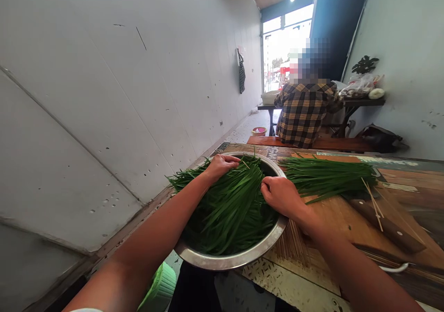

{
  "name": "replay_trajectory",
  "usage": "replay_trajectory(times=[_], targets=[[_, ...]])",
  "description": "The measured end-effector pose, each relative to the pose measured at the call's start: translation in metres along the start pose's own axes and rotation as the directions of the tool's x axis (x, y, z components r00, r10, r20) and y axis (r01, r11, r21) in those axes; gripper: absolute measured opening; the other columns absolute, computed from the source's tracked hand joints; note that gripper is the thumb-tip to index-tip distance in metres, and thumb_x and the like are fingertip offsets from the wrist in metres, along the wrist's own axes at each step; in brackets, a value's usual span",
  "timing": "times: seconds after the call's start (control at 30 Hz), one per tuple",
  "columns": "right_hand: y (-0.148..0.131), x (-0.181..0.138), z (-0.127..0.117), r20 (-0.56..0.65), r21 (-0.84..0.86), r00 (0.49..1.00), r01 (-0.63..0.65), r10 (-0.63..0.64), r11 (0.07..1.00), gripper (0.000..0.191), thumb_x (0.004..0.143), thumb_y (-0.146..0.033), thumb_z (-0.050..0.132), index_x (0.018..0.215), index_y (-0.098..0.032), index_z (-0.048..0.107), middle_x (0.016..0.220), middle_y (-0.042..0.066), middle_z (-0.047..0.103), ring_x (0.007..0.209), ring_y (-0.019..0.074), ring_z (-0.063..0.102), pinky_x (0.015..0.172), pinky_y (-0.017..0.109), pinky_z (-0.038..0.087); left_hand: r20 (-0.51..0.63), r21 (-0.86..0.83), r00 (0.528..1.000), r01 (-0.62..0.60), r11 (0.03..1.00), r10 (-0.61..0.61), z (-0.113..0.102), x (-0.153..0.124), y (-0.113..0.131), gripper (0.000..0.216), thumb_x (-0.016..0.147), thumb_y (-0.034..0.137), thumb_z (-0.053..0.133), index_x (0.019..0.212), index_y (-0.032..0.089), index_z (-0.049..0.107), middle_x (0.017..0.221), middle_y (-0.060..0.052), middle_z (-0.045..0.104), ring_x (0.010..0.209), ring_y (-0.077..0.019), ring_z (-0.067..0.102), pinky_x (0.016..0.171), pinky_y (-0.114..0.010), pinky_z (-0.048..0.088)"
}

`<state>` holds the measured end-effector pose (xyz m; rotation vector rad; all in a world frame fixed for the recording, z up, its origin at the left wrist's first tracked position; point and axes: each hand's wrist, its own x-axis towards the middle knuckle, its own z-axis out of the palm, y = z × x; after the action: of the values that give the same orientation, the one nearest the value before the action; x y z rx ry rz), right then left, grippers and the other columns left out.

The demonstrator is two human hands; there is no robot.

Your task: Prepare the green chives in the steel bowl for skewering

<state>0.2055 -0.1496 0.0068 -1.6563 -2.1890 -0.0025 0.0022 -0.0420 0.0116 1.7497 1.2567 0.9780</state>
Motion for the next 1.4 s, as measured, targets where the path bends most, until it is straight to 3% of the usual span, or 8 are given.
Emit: replay_trajectory(times=[0.1,0.3,0.47,0.63,0.77,0.93,1.17,1.4], targets=[[0.000,0.000,-0.001,0.002,0.006,1.000,0.000,0.000,1.000,0.028,0.082,-0.025,0.038,0.066,-0.020,0.060,0.064,0.002,0.065,0.057,0.0115,0.052,0.055,0.026,0.024,0.032,0.103,0.998,-0.063,0.993,0.060,0.001,-0.002,0.004,0.027,0.064,0.025,0.065,0.087,0.012,0.074,0.070,-0.005,0.069,0.061,-0.0115,0.056,0.060,-0.022,0.044],[0.000,0.000,-0.001,0.025,0.008,0.999,-0.026,0.025,1.000,0.030,0.085,-0.028,0.037,0.075,-0.020,0.064,0.073,0.004,0.069,0.065,0.0144,0.058,0.058,0.026,0.028,0.270,0.271,0.947,-0.246,0.931,0.172,-0.002,-0.012,0.030,0.026,0.061,0.014,0.061,0.081,0.021,0.076,0.076,-0.001,0.070,0.064,-0.0135,0.056,0.061,-0.022,0.042],[0.001,0.000,0.000,0.018,0.005,1.000,-0.013,0.013,1.000,0.031,0.086,-0.029,0.036,0.078,-0.020,0.064,0.075,0.004,0.069,0.066,0.0147,0.059,0.059,0.025,0.029,0.018,0.342,0.982,-0.184,0.921,0.189,-0.005,-0.008,0.027,0.018,0.067,0.021,0.062,0.078,0.021,0.075,0.067,-0.004,0.067,0.071,-0.0175,0.057,0.069,-0.025,0.042],[0.001,0.000,0.001,0.002,0.004,1.000,-0.014,0.014,1.000,0.031,0.085,-0.030,0.036,0.077,-0.020,0.064,0.072,0.004,0.069,0.065,0.0149,0.059,0.058,0.025,0.029,0.072,0.424,0.987,-0.161,0.891,0.144,0.004,-0.003,0.015,0.012,0.062,0.031,0.071,0.067,0.022,0.074,0.069,-0.004,0.068,0.076,-0.0203,0.057,0.086,-0.036,0.038],[0.001,0.000,0.000,0.003,0.013,1.000,-0.010,0.010,1.000,0.032,0.085,-0.030,0.036,0.080,-0.019,0.066,0.072,0.004,0.069,0.065,0.0153,0.059,0.059,0.025,0.030,0.081,0.463,0.992,-0.126,0.877,0.099,0.004,-0.006,0.024,0.003,0.059,0.018,0.070,0.060,0.020,0.072,0.066,-0.003,0.068,0.073,-0.0192,0.056,0.090,-0.040,0.034],[0.000,0.000,-0.001,0.005,0.016,1.000,-0.022,0.022,1.000,0.032,0.085,-0.031,0.036,0.080,-0.020,0.066,0.069,0.004,0.068,0.063,0.0156,0.059,0.058,0.025,0.030,-0.163,0.313,0.985,0.005,0.950,0.048,-0.011,-0.005,0.028,0.010,0.064,0.021,0.064,0.067,0.015,0.072,0.068,-0.005,0.067,0.065,-0.0154,0.054,0.072,-0.030,0.042],[-0.002,-0.001,-0.002,-0.010,0.007,1.000,-0.009,0.009,1.000,0.032,0.085,-0.030,0.035,0.076,-0.019,0.065,0.067,0.004,0.067,0.062,0.0154,0.058,0.058,0.025,0.029,-0.077,-0.009,0.993,0.086,0.996,-0.086,-0.012,0.003,0.013,0.027,0.067,0.016,0.056,0.091,0.011,0.068,0.062,-0.004,0.066,0.050,-0.0081,0.046,0.051,-0.020,0.036],[0.001,0.000,0.001,-0.003,0.011,1.000,-0.017,0.017,1.000,0.032,0.085,-0.031,0.036,0.077,-0.020,0.065,0.071,0.004,0.069,0.063,0.0152,0.058,0.058,0.025,0.029,-0.268,-0.257,0.947,0.110,0.960,-0.180,-0.017,0.008,0.014,0.022,0.070,0.013,0.051,0.089,0.010,0.063,0.060,-0.002,0.061,0.049,-0.0086,0.051,0.052,-0.021,0.040]])
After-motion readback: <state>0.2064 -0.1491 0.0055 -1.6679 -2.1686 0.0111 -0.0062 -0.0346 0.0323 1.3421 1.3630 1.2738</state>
